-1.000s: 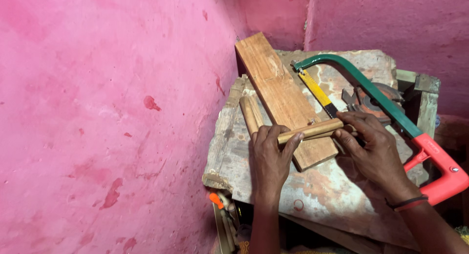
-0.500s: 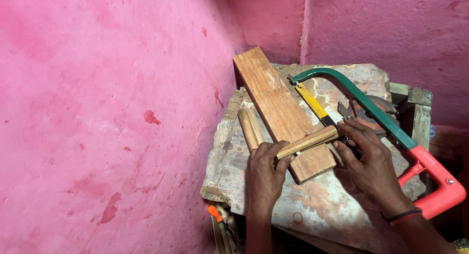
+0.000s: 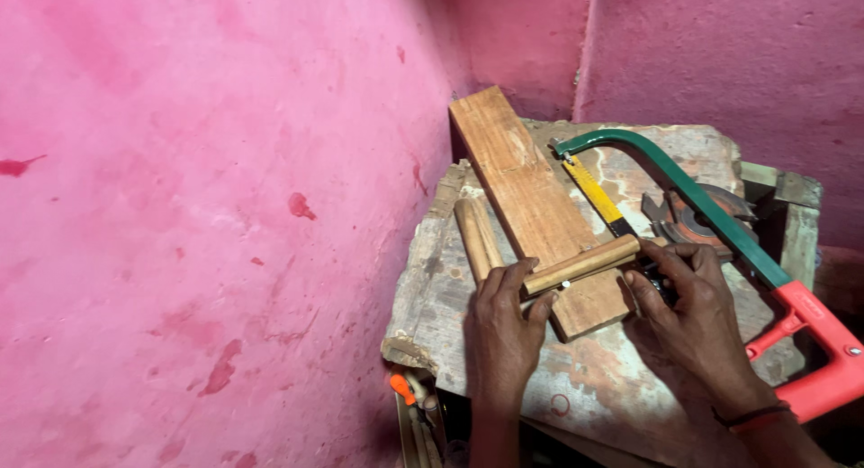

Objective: The person uses a hand saw to cut a wooden dowel into smaller pieces on a workbench. The person holds the dowel with one hand and saws with the other, then sets the cut pieces aside.

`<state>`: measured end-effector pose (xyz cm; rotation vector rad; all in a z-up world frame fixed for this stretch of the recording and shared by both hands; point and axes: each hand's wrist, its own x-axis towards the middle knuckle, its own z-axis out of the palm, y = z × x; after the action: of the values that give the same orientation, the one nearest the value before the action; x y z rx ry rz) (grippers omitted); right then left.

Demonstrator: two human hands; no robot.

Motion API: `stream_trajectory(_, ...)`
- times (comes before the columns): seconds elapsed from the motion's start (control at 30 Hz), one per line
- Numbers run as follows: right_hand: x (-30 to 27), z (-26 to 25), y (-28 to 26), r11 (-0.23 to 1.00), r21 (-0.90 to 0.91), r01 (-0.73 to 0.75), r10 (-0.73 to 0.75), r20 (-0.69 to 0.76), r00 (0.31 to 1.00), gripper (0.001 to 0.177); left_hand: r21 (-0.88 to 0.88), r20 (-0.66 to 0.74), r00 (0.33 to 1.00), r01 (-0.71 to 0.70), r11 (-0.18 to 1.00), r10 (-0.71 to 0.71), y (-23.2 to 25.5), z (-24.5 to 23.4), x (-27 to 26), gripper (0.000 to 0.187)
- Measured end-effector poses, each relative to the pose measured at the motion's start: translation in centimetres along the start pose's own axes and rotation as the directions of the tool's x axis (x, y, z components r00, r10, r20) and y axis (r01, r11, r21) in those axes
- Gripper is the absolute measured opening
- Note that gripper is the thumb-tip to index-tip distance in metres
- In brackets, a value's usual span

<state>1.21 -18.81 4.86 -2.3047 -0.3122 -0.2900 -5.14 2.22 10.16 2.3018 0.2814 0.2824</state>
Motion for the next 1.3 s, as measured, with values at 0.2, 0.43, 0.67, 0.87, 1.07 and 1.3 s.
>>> stream_trajectory(0.2,0.1,-0.1,-0.2,1.0,-0.02,0.021,-0.02,0.037,0.999,0.054,0.061,0.079,0.934,0.344,0.937,-0.348,0.3,1.0,-0.6,0.06)
stream_trajectory(0.43,0.2,-0.2,-0.2,0.999,-0.033,0.012,-0.011,0.037,0.999,0.052,-0.252,-0.128,0.929,0.308,0.918,-0.347,-1.3,3.6,-1.4,0.037)
stream_trajectory(0.67,0.2,-0.2,0.0,1.0,0.013,0.021,-0.022,0.051,0.998,0.05,-0.191,-0.249,0.944,0.169,0.967,-0.215,-1.2,3.3,-1.6,0.024)
stream_trajectory(0.87,0.1,-0.2,0.3,0.999,0.018,0.042,-0.042,0.036,0.998,0.05,-0.09,-0.254,0.939,0.214,0.973,-0.23,-0.6,2.8,-1.5,0.021)
stream_trajectory(1.07,-0.1,0.0,0.7,1.0,0.003,0.02,-0.02,0.042,0.999,0.051,-0.106,-0.252,0.944,0.191,0.976,-0.212,-1.1,3.8,-1.2,0.02)
stream_trajectory(1.3,-0.3,0.1,0.6,0.999,0.045,0.023,-0.026,0.056,0.998,0.052,-0.149,-0.296,0.94,0.128,0.981,-0.168,-1.5,3.8,-1.7,0.017)
